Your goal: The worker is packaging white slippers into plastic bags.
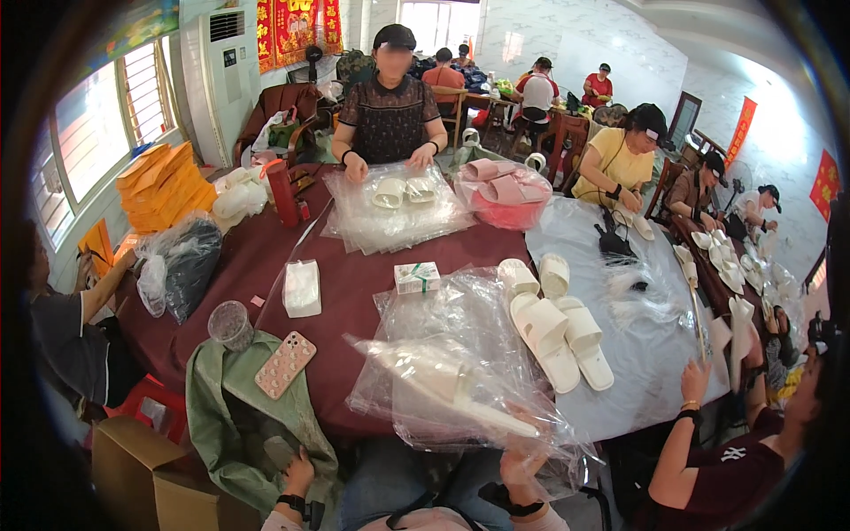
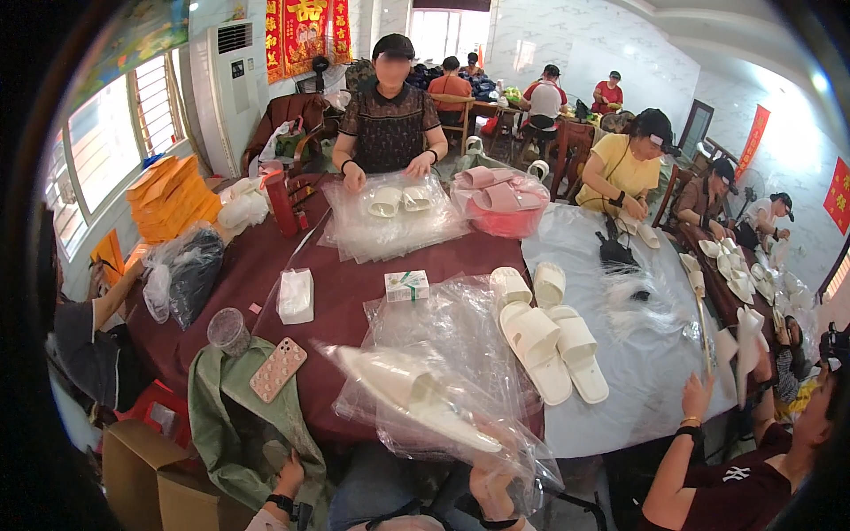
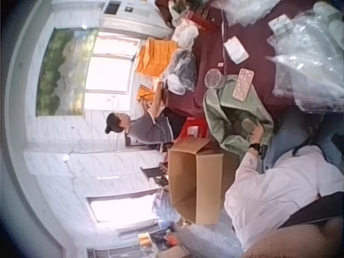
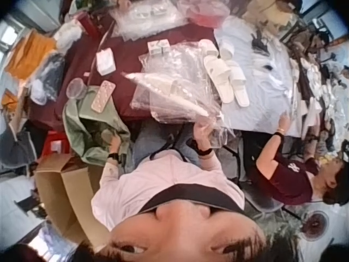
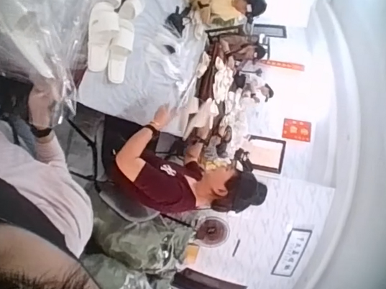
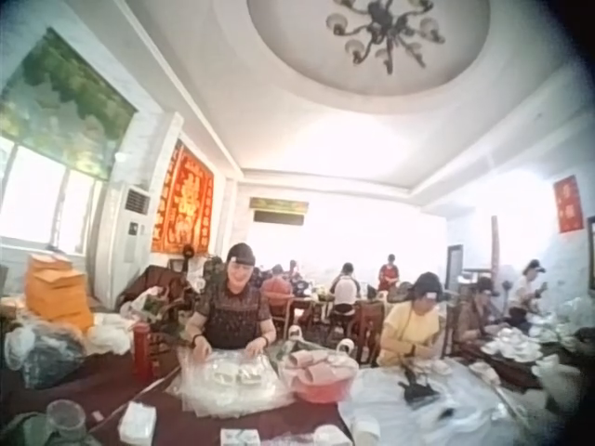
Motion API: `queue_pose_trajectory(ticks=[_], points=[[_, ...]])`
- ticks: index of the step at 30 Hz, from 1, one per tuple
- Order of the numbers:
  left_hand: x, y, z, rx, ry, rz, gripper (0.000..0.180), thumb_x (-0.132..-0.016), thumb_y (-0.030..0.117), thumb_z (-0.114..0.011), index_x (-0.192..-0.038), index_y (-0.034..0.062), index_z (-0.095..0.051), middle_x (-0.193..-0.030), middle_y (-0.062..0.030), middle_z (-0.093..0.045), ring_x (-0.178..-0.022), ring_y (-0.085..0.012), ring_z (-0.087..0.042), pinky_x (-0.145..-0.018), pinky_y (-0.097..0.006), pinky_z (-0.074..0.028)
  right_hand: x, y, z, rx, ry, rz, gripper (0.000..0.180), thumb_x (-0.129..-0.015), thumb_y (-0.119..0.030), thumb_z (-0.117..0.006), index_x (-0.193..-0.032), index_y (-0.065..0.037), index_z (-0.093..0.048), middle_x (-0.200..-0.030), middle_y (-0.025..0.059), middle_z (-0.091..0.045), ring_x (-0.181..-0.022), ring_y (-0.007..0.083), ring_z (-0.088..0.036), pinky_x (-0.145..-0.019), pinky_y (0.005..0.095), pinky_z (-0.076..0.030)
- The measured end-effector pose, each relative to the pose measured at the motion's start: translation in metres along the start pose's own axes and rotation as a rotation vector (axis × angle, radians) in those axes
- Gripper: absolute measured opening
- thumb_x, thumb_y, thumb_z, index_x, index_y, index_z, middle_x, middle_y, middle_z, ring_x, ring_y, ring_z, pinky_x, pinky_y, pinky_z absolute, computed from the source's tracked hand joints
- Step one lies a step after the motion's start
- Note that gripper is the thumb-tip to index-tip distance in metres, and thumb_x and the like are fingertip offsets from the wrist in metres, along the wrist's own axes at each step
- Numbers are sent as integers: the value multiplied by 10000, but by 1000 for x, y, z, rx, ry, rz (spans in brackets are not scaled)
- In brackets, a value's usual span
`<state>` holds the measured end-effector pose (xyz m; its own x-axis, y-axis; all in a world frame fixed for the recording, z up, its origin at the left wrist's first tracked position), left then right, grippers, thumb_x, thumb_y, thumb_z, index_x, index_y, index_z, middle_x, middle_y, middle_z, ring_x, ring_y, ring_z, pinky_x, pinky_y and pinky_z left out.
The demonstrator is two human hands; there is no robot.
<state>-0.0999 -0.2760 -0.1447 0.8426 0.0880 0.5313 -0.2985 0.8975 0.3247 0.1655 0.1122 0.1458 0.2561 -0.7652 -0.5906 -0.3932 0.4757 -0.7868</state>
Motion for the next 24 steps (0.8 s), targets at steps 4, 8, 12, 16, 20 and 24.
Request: queue_pose_trajectory(ticks=[4,8,12,16,20,24], points=[[18,1,-19,-224,-288,-97,731,-923,568,-85,-1397,80,-352,-1393,-211,-391,-1301,-394,-341,-1070,-597,-116,13,-2,-36,-4,-245,-111,300,-903,-221,-524,-1035,48,-518,-1092,215,-575,-1005,346,-571,-890,443,-451],[39,17,-10,-418,-347,-104,693,-930,540,-111,-1387,87,-370,-1362,-209,-430,-1282,-392,-369,-1049,-637,-112,33,-8,-102,-40,-564,-406,276,-874,-145,-544,-1065,53,-556,-1022,196,-602,-964,339,-575,-841,415,-443],[41,23,-24,-511,-426,-232,639,-940,491,-156,-1352,70,-406,-1316,-199,-480,-1209,-382,-453,-1004,-555,-293,117,34,-165,-403,-694,-142,155,-906,-118,-506,-1044,-68,-555,-912,61,-552,-859,236,-556,-777,352,-482],[5,-16,-72,-569,-489,-560,567,-938,433,-222,-1301,71,-466,-1239,-190,-545,-1100,-375,-543,-907,-457,-426,159,31,-239,-148,-866,-219,189,-900,-155,-544,-1034,-29,-586,-986,111,-572,-889,253,-563,-756,352,-451],[12,-12,-62,-489,-443,-621,553,-933,421,-244,-1289,69,-480,-1231,-190,-551,-1100,-373,-545,-910,-454,-425,178,42,-274,-520,-920,-655,376,-906,-176,-556,-1253,-46,-489,-1150,164,-550,-1010,299,-561,-858,341,-450],[28,3,-56,-403,-408,-695,539,-928,408,-266,-1277,68,-494,-1224,-190,-557,-1099,-371,-547,-913,-451,-424,188,55,-270,-167,-1095,-472,562,-908,-221,-551,-1383,-48,-305,-1340,201,-422,-1167,358,-469,-977,384,-378]])
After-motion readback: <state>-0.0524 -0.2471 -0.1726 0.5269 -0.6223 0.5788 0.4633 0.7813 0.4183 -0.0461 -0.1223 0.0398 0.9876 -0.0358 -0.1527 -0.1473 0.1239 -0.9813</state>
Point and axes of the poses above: each hand's wrist, its own x-axis away from the middle knuckle, its own z-axis out of the back of the hand, y = z × x, the point moved 8 cm from there along -x, towards the middle knuckle
